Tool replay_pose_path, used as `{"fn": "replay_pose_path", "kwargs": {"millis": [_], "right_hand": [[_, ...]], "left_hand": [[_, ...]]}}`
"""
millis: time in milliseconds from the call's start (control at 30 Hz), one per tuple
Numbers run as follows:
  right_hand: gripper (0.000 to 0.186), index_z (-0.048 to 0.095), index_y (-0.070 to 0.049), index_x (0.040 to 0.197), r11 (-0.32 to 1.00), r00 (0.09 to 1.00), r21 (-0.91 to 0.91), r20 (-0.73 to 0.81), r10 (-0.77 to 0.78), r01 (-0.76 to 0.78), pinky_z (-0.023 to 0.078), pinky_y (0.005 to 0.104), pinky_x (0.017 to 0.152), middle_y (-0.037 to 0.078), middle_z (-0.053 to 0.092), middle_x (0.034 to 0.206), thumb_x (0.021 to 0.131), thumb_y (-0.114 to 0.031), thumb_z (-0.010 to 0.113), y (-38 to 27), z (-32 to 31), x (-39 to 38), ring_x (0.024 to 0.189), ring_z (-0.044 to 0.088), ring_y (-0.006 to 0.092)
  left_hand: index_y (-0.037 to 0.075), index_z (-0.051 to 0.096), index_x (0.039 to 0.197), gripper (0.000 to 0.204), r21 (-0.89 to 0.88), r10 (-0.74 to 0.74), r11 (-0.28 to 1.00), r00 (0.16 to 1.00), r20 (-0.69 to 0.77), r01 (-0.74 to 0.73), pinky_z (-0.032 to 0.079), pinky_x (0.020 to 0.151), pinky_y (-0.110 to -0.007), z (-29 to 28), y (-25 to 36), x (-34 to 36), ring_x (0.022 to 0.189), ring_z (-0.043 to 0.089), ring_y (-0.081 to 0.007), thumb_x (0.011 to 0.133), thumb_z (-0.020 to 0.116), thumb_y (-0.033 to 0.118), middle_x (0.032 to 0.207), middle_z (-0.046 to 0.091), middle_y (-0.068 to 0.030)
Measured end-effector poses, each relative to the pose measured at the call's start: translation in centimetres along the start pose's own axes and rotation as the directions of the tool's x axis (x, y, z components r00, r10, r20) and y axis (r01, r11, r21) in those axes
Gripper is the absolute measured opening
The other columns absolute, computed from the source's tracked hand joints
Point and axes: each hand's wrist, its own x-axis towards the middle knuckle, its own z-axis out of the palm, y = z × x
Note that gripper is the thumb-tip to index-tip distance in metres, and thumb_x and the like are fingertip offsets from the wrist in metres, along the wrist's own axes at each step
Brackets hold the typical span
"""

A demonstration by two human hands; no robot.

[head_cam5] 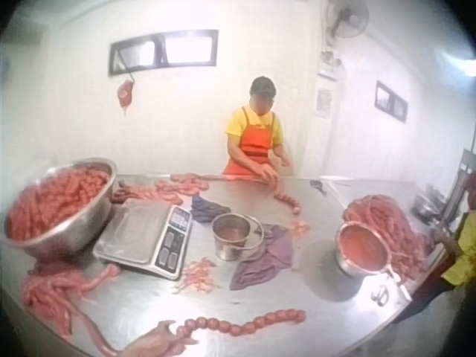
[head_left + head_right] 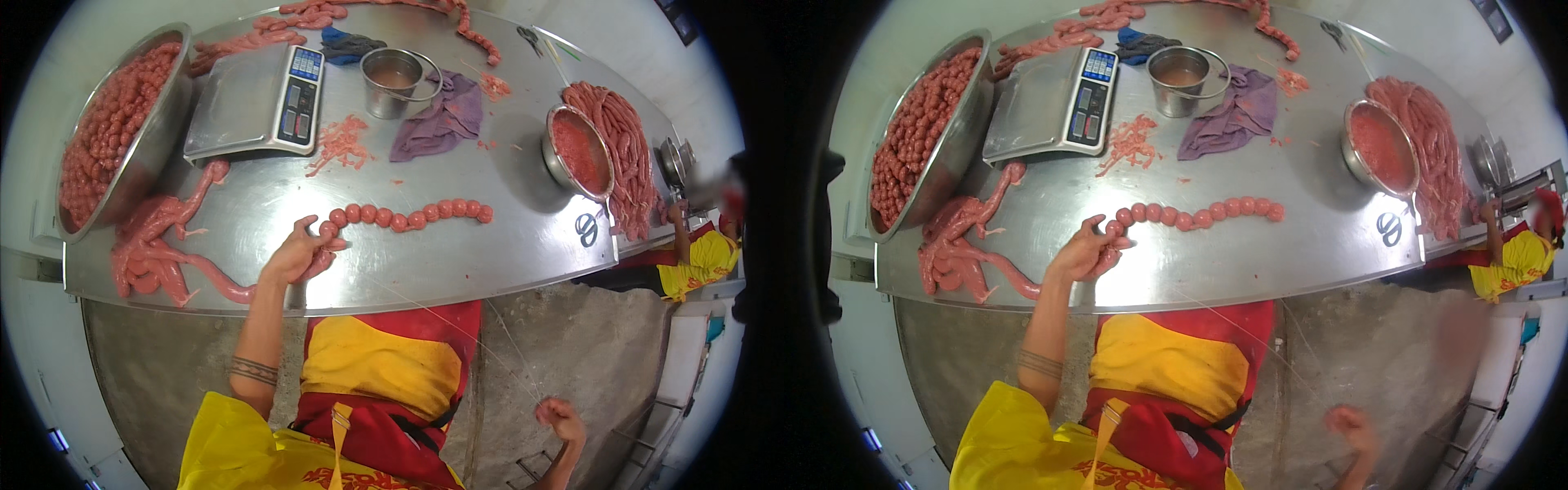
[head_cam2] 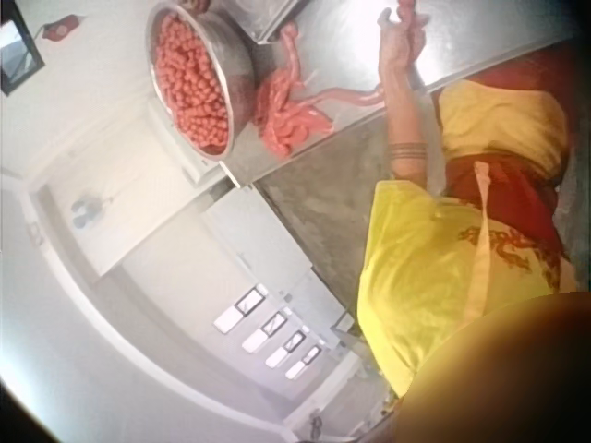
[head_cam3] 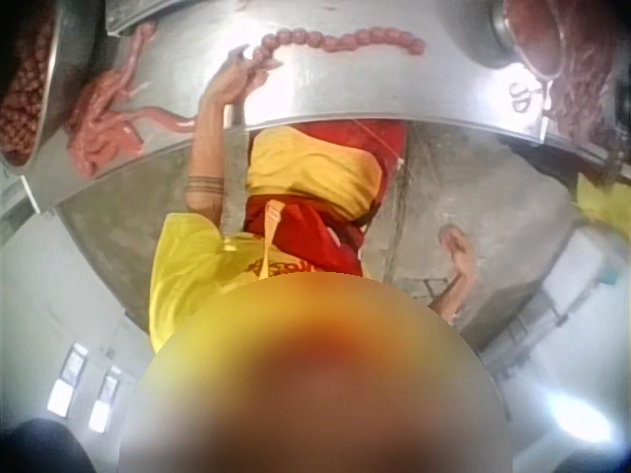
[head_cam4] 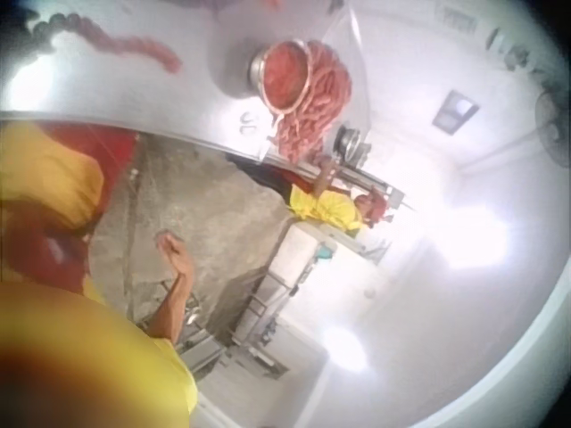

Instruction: The person forms small linked sausages by hand from a long continuous sausage casing filled with ground meat. They repeatedly pinch and twist segments to create uniform links, then cut the chain with scissors and place the finished links into a large metal bowl.

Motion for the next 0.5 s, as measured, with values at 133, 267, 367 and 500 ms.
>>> {"fn": "replay_pose_path", "kwargs": {"millis": [133,267,367,500], "right_hand": [[0.021,0.068,0.0,0.114,0.341,0.97,0.932,0.043,0.241,-0.125,0.048,0.0377,0.066,0.011,0.069,0.088,0.097,0.003,0.055,12.2,-0.6,-0.6,0.076,0.063,0.023],[0.08,0.023,-0.018,0.166,-0.215,0.63,0.675,-0.737,-0.244,0.706,0.056,0.024,0.064,0.028,0.026,0.166,0.095,0.008,0.052,8.8,-4.7,16.6,0.096,0.066,0.0226],[0.085,0.028,-0.016,0.164,0.69,0.883,0.644,-0.468,0.012,0.332,0.037,0.0174,0.043,0.019,0.068,0.119,0.09,-0.008,0.069,-7.4,-6.7,32.0,0.062,0.054,0.0038],[0.041,0.072,-0.007,0.114,0.327,0.855,-0.944,-0.14,-0.5,0.036,0.057,0.0453,0.079,0.015,0.076,0.103,0.078,-0.024,0.079,-29.7,10.3,40.4,0.092,0.074,0.0327]], "left_hand": [[-0.001,0.019,0.148,0.062,0.125,0.033,0.991,0.997,0.073,-0.042,0.06,0.082,-0.032,0.6,0.4,0.0,0.103,0.069,-0.0239,0.102,0.06,0.004,0.115,0.063,-0.0245],[-0.004,0.017,0.143,0.064,0.399,0.079,0.907,0.984,0.158,-0.137,0.063,0.082,-0.035,1.2,-1.1,-1.4,0.097,0.068,-0.0233,0.105,0.063,0.019,0.116,0.06,-0.0254],[-0.001,0.017,0.143,0.07,0.336,0.072,0.938,0.995,0.067,-0.091,0.064,0.081,-0.04,1.1,-1.5,-2.7,0.095,0.069,-0.0266,0.104,0.066,0.03,0.115,0.059,-0.0254],[0.01,0.022,0.146,0.062,0.347,-0.034,0.938,0.999,0.021,0.025,0.058,0.076,-0.036,0.3,-1.2,-3.7,0.084,0.074,-0.0314,0.109,0.038,0.057,0.106,0.067,-0.0279]]}}
